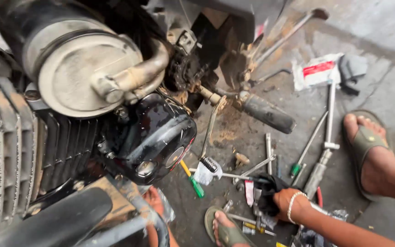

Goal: Clean and repair various parts of a motorcycle engine and frame.

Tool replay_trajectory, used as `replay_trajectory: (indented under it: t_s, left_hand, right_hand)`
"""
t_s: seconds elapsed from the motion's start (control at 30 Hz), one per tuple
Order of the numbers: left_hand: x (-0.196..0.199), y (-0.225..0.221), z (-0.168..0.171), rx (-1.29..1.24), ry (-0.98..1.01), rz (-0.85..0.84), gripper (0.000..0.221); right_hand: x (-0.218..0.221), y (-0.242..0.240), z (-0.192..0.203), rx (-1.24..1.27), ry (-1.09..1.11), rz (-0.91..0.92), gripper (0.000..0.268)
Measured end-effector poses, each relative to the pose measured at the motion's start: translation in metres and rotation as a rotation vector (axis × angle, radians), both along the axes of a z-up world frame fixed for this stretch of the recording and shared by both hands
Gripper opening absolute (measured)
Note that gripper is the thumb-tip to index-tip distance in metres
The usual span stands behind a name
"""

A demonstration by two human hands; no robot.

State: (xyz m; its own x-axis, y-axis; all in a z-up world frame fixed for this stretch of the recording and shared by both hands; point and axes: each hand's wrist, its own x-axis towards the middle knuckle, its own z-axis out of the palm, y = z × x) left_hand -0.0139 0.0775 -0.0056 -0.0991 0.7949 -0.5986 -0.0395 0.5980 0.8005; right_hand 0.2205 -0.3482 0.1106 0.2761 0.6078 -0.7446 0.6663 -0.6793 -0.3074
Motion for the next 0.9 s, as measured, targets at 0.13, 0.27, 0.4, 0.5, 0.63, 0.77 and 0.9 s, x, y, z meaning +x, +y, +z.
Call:
replay_trajectory:
  t_s: [0.13, 0.27, 0.4, 0.5, 0.63, 0.77, 0.9]
  left_hand:
    - [0.045, -0.01, 0.0, -0.011, -0.128, 0.041, 0.031]
    - [0.058, -0.024, 0.029, 0.016, -0.235, 0.134, 0.038]
    - [0.163, -0.178, 0.12, -0.075, -0.187, 0.019, 0.042]
    - [0.201, -0.288, 0.143, 0.048, -0.158, -0.224, 0.036]
    - [0.217, -0.363, 0.185, 0.493, 0.158, -0.847, 0.034]
    - [0.223, -0.402, 0.195, 0.786, 0.226, -1.176, 0.029]
    - [0.237, -0.438, 0.157, 1.085, 0.162, -1.117, 0.034]
  right_hand:
    - [0.008, -0.003, 0.016, 0.022, 0.003, -0.062, 0.043]
    - [0.012, -0.006, 0.002, 0.047, 0.033, -0.001, 0.037]
    - [0.028, -0.02, -0.021, -0.062, 0.076, 0.015, 0.032]
    - [0.058, -0.046, -0.015, -0.226, 0.092, -0.081, 0.036]
    - [0.121, -0.092, -0.005, -0.149, 0.336, -0.743, 0.059]
    - [0.164, -0.102, 0.092, 0.157, 0.402, -1.234, 0.078]
    - [0.16, -0.108, 0.044, 0.104, 0.517, -1.225, 0.078]
